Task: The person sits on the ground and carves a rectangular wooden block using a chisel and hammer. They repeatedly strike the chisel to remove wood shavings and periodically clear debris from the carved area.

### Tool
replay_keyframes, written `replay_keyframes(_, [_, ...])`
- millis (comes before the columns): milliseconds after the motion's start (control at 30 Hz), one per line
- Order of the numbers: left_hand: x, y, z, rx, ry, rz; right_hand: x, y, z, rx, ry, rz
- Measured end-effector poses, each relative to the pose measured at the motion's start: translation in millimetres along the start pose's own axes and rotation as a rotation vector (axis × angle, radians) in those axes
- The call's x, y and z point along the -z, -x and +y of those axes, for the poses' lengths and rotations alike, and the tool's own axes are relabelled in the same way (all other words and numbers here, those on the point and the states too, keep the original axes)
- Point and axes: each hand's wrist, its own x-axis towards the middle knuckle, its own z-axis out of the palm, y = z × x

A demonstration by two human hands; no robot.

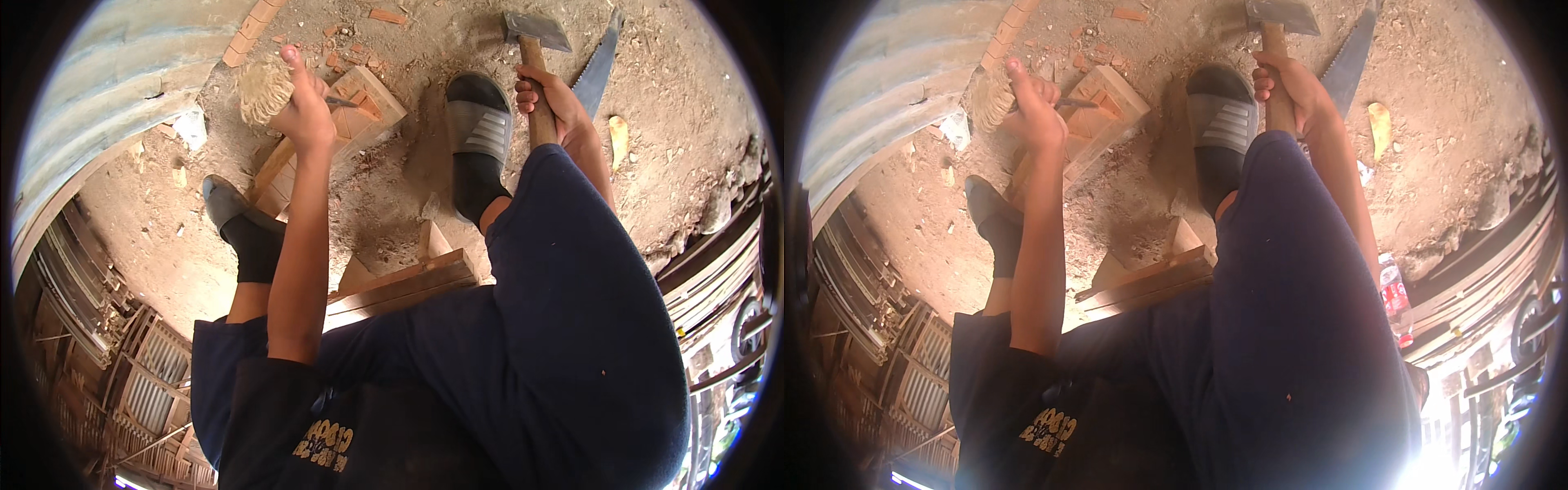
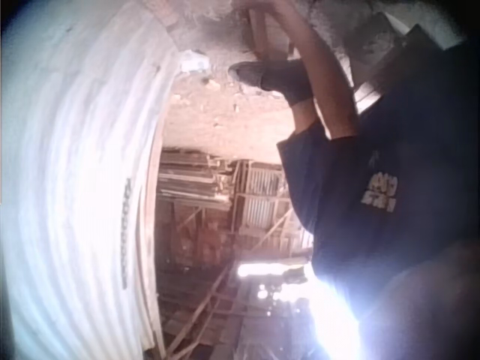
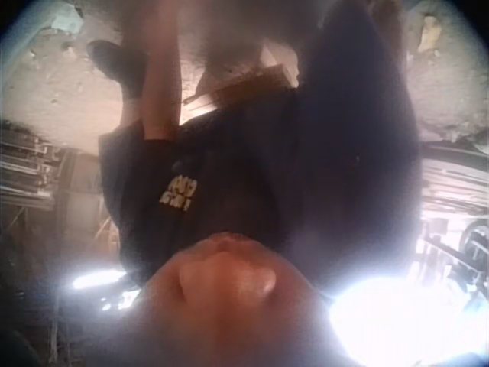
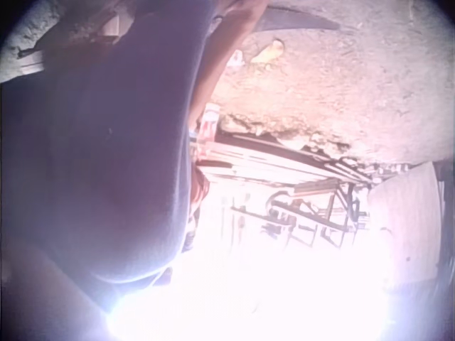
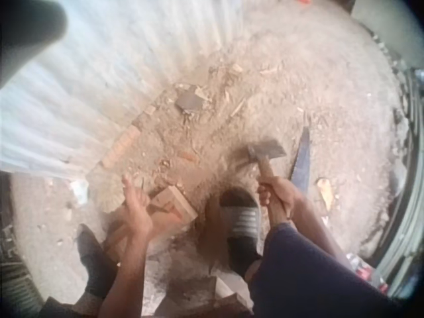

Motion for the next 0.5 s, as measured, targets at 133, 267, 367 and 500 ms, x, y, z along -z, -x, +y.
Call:
replay_keyframes(133, [0,-5,-5,0.018,-0.033,0.045,-8,1,-1,0.016,-0.036,0.043])
replay_keyframes(267, [2,-4,-8,0.035,-0.06,-0.017,-7,-2,-3,0.026,-0.021,0.026])
replay_keyframes(367, [7,-3,-15,0.015,-0.098,-0.038,-3,-2,-7,0.018,0.003,0.013])
replay_keyframes(500, [11,-3,-29,-0.03,-0.295,-0.066,-9,21,-25,0.045,0.302,0.184])
